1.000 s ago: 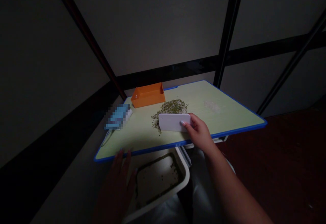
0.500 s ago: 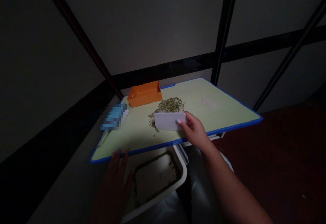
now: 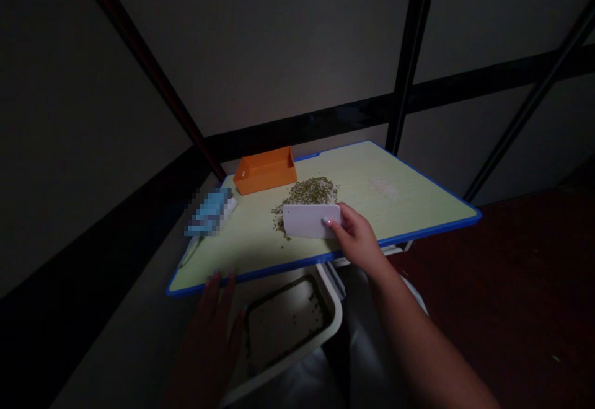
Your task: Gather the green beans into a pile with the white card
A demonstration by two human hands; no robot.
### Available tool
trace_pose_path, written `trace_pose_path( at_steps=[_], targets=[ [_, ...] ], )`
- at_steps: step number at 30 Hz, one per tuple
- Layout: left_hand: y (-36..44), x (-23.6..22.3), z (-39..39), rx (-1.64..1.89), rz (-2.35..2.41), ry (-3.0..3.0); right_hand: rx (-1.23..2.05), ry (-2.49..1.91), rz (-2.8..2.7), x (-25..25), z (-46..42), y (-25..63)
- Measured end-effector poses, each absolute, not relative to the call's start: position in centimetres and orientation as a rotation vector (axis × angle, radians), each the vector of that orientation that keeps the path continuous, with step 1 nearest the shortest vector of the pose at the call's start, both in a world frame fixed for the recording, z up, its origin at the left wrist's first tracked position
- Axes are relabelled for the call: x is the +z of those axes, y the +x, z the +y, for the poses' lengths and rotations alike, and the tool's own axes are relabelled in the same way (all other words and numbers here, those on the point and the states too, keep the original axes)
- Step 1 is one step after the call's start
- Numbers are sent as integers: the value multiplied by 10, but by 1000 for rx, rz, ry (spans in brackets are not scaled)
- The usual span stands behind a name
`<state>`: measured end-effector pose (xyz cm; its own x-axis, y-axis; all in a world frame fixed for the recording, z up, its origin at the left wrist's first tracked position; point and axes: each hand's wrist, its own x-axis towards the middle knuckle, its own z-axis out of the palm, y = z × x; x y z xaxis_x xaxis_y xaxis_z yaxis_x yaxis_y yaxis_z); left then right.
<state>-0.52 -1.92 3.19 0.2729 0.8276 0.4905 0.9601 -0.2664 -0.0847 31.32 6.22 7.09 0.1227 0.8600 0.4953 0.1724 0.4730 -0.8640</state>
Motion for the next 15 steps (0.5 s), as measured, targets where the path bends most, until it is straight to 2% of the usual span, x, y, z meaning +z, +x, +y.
trace_pose_path(
  at_steps=[15],
  targets=[
    [-4,29,-19,-504,-1624,-2162,645,-1006,-1421,70,62,313]
  ],
)
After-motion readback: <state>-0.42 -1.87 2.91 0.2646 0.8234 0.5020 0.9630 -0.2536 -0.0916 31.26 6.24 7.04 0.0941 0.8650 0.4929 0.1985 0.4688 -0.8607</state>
